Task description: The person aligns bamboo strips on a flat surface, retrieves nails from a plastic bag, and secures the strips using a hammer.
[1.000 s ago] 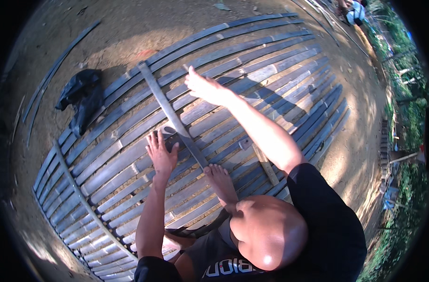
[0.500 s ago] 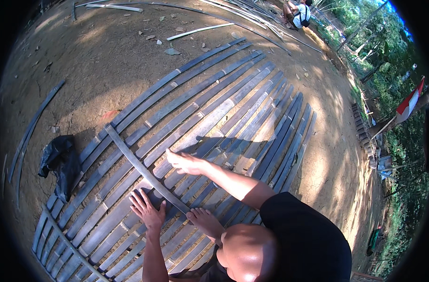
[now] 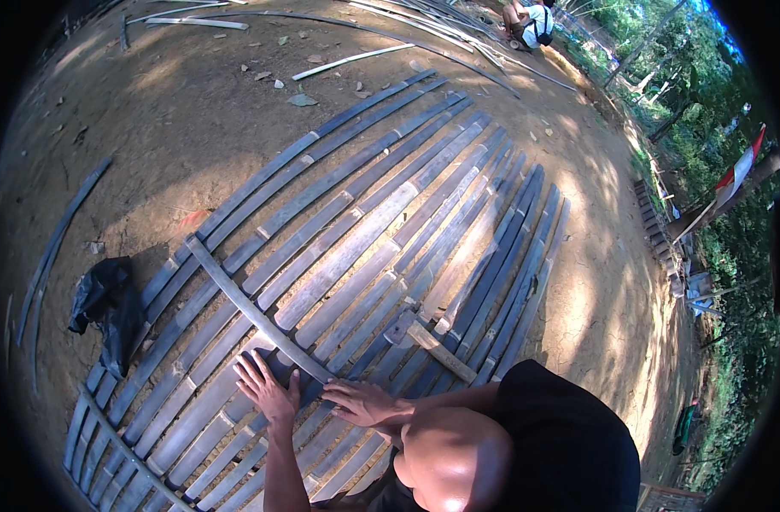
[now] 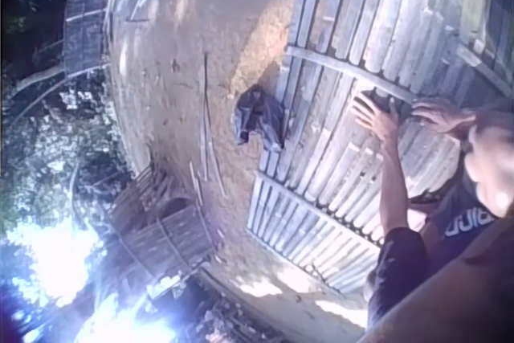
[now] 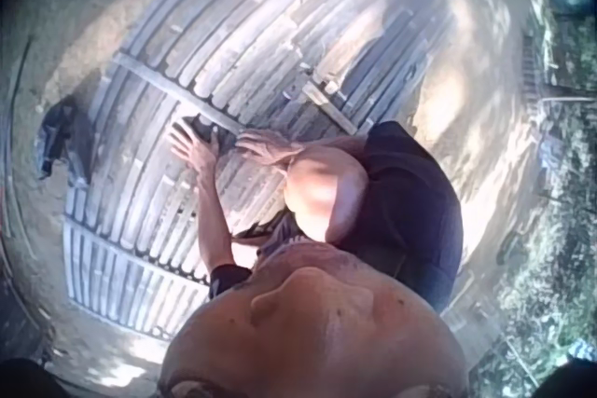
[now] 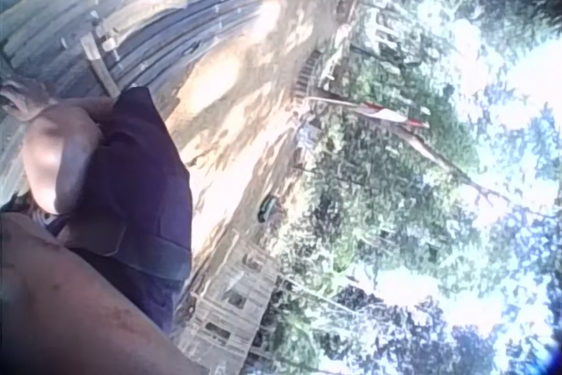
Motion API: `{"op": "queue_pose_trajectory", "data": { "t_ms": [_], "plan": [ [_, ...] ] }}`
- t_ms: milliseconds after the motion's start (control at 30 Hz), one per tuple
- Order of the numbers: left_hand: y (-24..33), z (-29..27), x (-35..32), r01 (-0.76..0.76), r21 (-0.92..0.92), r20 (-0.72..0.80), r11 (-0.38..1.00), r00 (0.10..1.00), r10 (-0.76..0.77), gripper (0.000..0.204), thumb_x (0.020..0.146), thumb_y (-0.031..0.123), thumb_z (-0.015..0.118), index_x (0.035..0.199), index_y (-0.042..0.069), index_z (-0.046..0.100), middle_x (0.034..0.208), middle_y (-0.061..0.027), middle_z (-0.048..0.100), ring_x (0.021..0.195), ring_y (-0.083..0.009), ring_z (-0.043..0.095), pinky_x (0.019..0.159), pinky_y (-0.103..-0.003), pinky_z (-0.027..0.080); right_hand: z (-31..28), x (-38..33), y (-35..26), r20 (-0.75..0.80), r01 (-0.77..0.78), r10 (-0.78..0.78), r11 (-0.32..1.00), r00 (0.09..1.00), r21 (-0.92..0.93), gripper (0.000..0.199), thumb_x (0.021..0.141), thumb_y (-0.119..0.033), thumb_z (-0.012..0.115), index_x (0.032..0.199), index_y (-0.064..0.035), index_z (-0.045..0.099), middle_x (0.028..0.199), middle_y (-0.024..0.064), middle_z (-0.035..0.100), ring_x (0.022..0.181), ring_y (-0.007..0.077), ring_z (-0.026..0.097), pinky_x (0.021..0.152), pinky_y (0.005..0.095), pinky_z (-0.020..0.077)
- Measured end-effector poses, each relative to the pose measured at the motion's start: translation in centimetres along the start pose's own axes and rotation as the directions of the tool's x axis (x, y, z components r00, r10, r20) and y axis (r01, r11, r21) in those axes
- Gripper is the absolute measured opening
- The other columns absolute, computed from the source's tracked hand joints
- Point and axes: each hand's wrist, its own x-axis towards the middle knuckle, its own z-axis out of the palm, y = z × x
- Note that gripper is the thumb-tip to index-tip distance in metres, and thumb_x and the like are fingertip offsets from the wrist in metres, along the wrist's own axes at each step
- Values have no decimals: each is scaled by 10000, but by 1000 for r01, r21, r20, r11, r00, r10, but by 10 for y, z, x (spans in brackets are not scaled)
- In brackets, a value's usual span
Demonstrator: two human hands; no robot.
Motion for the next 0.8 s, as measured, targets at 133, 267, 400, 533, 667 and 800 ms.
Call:
{"op": "queue_pose_trajectory", "data": {
  "t_ms": [133,267,400,533,667,800],
  "plan": [
    [1,1,0,30,3,-14,1000,999,-30,1027,876,454,742,1645,86,170,1705,-221,102,1578,-426,36,1247,-611,47,12,-11,11,-96,171,-173,985,980,-27,401,977,-274,657,1328,-83,634,1469,112,537,1450,290,429,1105,489,423],
    [-9,4,-1,-40,-7,-217,999,975,37,745,971,385,643,1598,128,334,1665,-158,280,1555,-363,199,1230,-606,109,14,-10,12,-165,162,-152,985,975,52,306,963,-193,668,1227,-39,666,1361,138,580,1398,332,477,1080,458,441],
    [-30,-4,15,0,-47,-218,999,976,-10,676,942,336,681,1539,136,436,1566,-117,430,1510,-305,302,1230,-581,104,-14,18,16,-326,212,-134,953,936,218,269,954,-131,637,1202,-29,655,1278,160,584,1212,366,567,1022,475,455],
    [-43,-18,28,-33,15,-235,999,971,36,623,917,305,715,1474,109,515,1456,-130,503,1408,-327,404,1213,-539,202,-63,82,44,-418,175,-155,985,895,10,302,963,-147,635,1242,-31,627,1255,169,583,1140,384,575,972,486,460],
    [-45,-26,33,-67,71,-257,995,963,83,607,888,308,751,1426,94,569,1330,-138,556,1280,-339,485,1155,-490,329,-86,152,73,-266,171,-251,941,931,-291,487,978,-252,645,1423,-88,532,1422,167,515,1350,359,470,1140,504,378],
    [-45,-24,34,-52,98,-227,994,971,73,596,906,320,722,1437,101,563,1360,-133,556,1300,-335,482,1172,-517,312,-92,180,88,-25,140,-154,948,988,-285,571,973,-375,654,1486,-183,490,1472,113,463,1388,342,413,1198,486,343]
  ]
}}
